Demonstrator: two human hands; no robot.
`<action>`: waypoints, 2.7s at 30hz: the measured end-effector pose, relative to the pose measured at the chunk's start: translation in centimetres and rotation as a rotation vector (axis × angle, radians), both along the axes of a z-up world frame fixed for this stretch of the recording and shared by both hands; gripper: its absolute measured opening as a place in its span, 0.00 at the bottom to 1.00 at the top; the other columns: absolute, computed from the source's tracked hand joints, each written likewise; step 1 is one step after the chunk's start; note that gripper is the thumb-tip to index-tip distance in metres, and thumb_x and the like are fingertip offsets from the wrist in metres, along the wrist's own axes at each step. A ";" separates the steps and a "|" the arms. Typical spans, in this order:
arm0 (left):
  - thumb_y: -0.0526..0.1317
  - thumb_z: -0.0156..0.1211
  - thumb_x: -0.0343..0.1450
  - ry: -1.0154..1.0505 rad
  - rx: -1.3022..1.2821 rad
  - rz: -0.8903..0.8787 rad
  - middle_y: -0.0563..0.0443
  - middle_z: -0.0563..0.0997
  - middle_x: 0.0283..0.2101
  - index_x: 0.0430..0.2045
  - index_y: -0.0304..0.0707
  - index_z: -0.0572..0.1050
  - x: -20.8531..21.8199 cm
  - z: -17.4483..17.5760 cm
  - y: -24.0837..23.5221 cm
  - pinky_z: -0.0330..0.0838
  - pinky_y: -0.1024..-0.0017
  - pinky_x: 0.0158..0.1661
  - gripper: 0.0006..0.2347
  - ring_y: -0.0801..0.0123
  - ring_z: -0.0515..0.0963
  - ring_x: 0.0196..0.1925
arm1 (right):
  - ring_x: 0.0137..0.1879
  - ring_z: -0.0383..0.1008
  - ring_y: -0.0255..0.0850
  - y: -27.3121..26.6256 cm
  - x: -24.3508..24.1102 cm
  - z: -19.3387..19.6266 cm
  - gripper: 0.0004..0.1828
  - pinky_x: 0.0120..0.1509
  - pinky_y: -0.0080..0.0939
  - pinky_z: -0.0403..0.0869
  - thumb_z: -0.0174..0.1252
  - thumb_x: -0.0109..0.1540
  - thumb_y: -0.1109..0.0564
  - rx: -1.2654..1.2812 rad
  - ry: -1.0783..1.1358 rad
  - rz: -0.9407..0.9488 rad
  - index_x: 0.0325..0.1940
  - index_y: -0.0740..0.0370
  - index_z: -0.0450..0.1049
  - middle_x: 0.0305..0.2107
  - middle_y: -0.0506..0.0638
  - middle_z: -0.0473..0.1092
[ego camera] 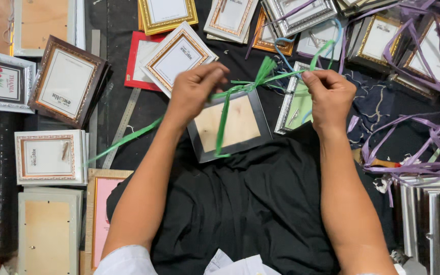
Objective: The person ties a green ribbon around a small picture frame, forming a bow. They then wrap a second green ribbon around the frame and tie it into a bow as well.
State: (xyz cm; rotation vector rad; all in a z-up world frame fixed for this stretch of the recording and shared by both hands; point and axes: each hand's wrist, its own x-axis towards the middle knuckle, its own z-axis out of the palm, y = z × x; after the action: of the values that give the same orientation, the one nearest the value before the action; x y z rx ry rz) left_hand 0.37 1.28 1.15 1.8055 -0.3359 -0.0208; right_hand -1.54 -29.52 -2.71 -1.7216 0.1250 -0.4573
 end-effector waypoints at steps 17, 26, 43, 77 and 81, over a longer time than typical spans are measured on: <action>0.48 0.63 0.73 0.425 0.025 -0.043 0.58 0.70 0.14 0.16 0.44 0.80 -2.0 5.2 -0.2 0.61 0.79 0.26 0.15 0.79 0.64 0.20 | 0.32 0.62 0.25 1.8 -0.5 2.0 0.01 0.39 0.28 0.67 0.70 0.63 0.62 0.064 0.119 0.032 0.38 0.60 0.84 0.24 0.43 0.72; 0.38 0.52 0.77 0.292 -0.225 0.297 0.39 0.84 0.33 0.35 0.33 0.80 -0.9 0.2 -0.9 0.79 0.78 0.18 0.09 0.65 0.85 0.24 | 0.29 0.59 0.25 2.8 -0.8 2.4 0.03 0.35 0.26 0.63 0.72 0.62 0.62 0.001 0.087 0.127 0.36 0.58 0.84 0.18 0.41 0.63; 0.38 0.62 0.76 -0.179 -0.035 0.131 0.50 0.82 0.32 0.42 0.46 0.86 -3.6 0.8 -4.6 0.76 0.73 0.34 0.06 0.73 0.80 0.31 | 0.40 0.81 0.38 9.0 -3.3 3.9 0.03 0.48 0.38 0.82 0.63 0.65 0.63 0.509 0.146 0.312 0.40 0.67 0.76 0.34 0.58 0.79; 0.34 0.69 0.68 0.034 -0.058 0.117 0.57 0.80 0.19 0.30 0.44 0.82 -5.1 -0.2 -4.6 0.69 0.79 0.18 0.02 0.78 0.75 0.16 | 0.18 0.54 0.24 8.2 -3.6 2.6 0.13 0.21 0.22 0.55 0.65 0.59 0.67 0.680 0.329 0.528 0.48 0.73 0.74 0.20 0.51 0.64; 0.33 0.67 0.69 -0.146 0.038 0.144 0.54 0.74 0.14 0.32 0.46 0.82 -4.6 0.3 -4.6 0.69 0.77 0.19 0.04 0.72 0.76 0.15 | 0.17 0.56 0.26 8.3 -3.5 2.6 0.10 0.20 0.25 0.56 0.64 0.63 0.65 0.574 0.245 0.459 0.47 0.73 0.76 0.17 0.54 0.66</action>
State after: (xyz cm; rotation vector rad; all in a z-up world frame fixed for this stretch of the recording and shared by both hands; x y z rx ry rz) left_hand -4.25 -3.29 1.49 1.8696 -0.3099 0.2071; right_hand -5.03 -21.21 -0.12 -1.1792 0.0281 0.1288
